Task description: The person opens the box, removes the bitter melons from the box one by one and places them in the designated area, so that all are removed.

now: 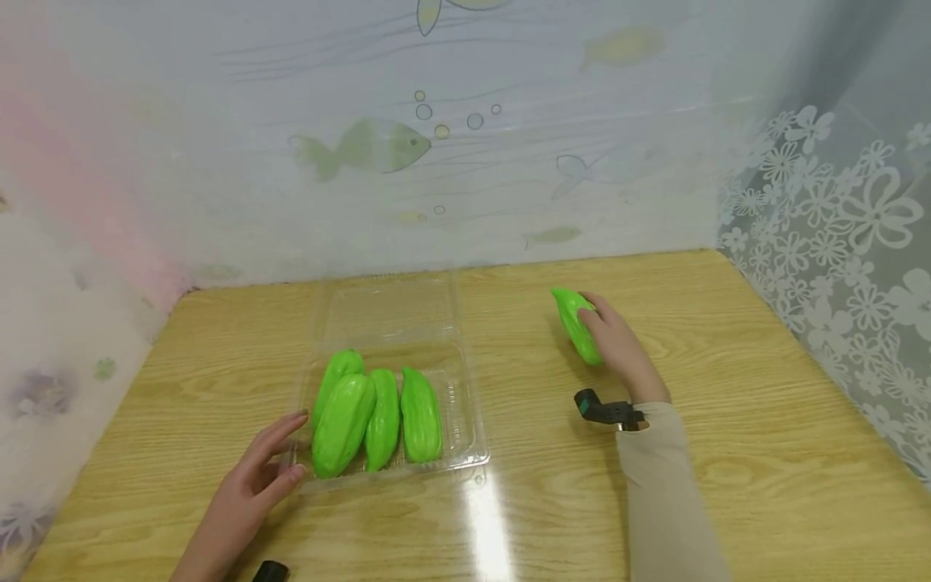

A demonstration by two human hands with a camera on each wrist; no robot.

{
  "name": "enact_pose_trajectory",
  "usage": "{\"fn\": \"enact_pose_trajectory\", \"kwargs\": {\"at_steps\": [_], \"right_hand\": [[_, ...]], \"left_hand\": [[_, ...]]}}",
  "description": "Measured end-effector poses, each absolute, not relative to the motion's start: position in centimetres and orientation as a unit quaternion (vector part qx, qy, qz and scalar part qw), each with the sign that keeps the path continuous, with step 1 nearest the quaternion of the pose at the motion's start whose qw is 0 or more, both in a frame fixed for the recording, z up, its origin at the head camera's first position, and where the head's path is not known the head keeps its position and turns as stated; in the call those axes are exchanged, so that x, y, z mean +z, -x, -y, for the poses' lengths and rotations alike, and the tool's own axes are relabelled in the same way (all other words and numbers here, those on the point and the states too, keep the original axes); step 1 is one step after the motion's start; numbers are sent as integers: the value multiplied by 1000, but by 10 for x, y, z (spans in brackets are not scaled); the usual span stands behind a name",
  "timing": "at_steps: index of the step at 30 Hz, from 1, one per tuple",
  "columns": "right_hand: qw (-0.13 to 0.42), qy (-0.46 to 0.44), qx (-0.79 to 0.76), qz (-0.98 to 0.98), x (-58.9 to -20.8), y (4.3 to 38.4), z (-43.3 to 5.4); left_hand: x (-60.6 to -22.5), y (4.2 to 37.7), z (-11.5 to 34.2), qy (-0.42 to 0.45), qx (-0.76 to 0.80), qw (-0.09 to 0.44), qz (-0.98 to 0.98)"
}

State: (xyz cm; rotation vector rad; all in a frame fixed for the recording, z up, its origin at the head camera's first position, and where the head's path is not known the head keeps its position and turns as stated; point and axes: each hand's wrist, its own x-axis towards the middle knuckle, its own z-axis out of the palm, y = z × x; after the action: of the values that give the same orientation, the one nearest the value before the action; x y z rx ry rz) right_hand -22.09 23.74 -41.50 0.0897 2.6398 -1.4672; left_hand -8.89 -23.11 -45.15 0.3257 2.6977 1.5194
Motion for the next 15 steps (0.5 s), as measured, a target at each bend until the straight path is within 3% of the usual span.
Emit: {"fn": "enact_pose_trajectory", "kwargs": {"at_steps": [15], "right_hand": [[11,-101,-536,-838,-423,220,-250]], "left_hand": [[-453,88,231,-106,503,14,-858]]}}
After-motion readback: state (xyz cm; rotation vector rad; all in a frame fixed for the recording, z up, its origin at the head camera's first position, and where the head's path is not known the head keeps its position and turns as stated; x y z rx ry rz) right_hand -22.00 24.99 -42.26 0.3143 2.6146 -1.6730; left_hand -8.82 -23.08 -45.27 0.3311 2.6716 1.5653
